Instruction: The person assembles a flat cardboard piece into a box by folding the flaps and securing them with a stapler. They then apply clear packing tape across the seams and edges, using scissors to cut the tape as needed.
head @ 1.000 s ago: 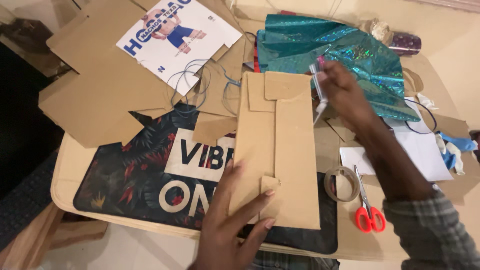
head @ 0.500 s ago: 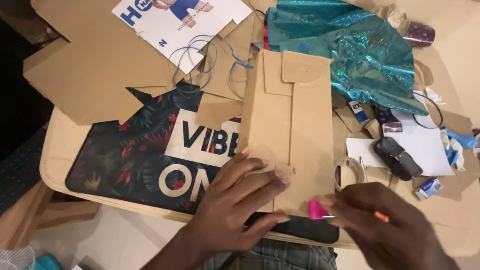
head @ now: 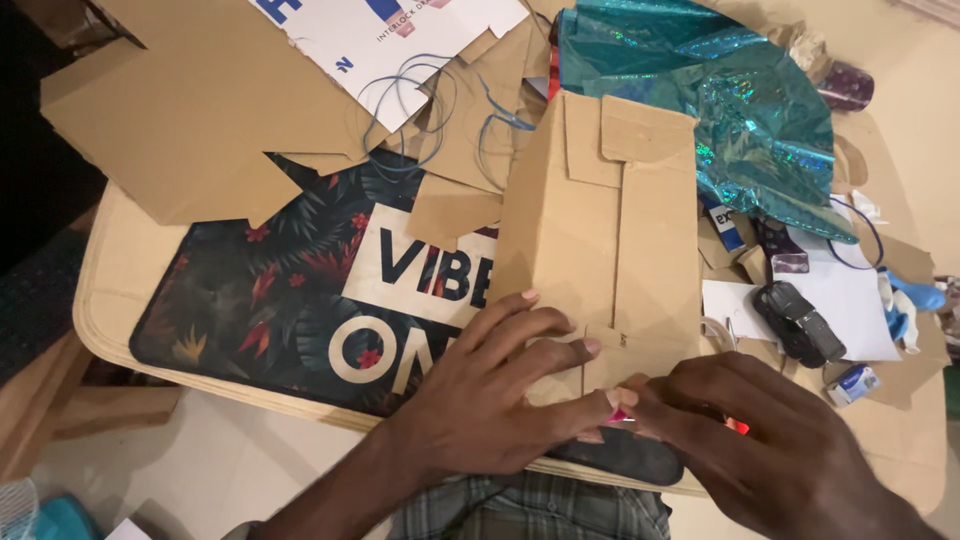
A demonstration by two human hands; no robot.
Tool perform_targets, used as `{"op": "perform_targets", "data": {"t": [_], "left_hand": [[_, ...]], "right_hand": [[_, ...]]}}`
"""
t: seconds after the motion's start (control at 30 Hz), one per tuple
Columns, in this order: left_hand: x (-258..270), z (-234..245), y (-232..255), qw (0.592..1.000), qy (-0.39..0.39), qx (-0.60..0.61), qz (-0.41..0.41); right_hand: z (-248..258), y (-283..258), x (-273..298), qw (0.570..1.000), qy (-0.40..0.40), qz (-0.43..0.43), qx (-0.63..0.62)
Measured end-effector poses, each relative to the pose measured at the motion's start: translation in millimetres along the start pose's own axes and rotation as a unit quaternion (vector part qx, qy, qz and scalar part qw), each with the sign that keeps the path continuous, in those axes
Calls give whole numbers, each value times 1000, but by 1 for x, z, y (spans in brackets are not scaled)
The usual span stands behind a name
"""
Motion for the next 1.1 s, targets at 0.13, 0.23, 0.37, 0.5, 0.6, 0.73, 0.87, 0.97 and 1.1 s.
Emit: {"op": "perform_targets", "data": {"t": [0.13, 0.23, 0.37, 0.5, 0.6, 0.73, 0.87, 0.97, 1.1], "left_hand": [[-1, -2, -1, 1000, 3, -8, -4], [-1, 0, 0, 1000, 14, -11, -13], [0, 1, 0, 999, 23, -12, -21], [1, 1, 0, 1000, 22, 4, -19], [2, 1, 1, 1000, 24, 7, -19], [3, 4, 0, 999, 36, 27, -28], [3, 7, -4, 998, 5, 36, -45], [0, 12, -4, 998, 16, 36, -48], [4, 6, 0, 998, 25, 53, -5]], "right_hand": [[1, -3, -5, 999, 4, 13, -29], [5, -3, -7, 999, 1, 18, -38], [8, -3, -8, 999, 3, 29, -34], [6, -3, -7, 999, 10, 34, -38], [4, -2, -7, 998, 16, 43, -49], [1, -1, -2, 997, -23, 50, -58], [-12, 8, 3, 991, -123, 57, -6], [-17, 8, 11, 994, -94, 52, -29], [-24, 22, 25, 993, -95, -15, -70]]}}
Point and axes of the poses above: each hand's wrist, its own x-axis away from the middle knuckle, its own z-axis out of the back of the hand, y = z × x, the point moved 6 cm from there along -x, towards the middle knuckle, and after that the axes turned 13 degrees about x, right-handed, at the moved point
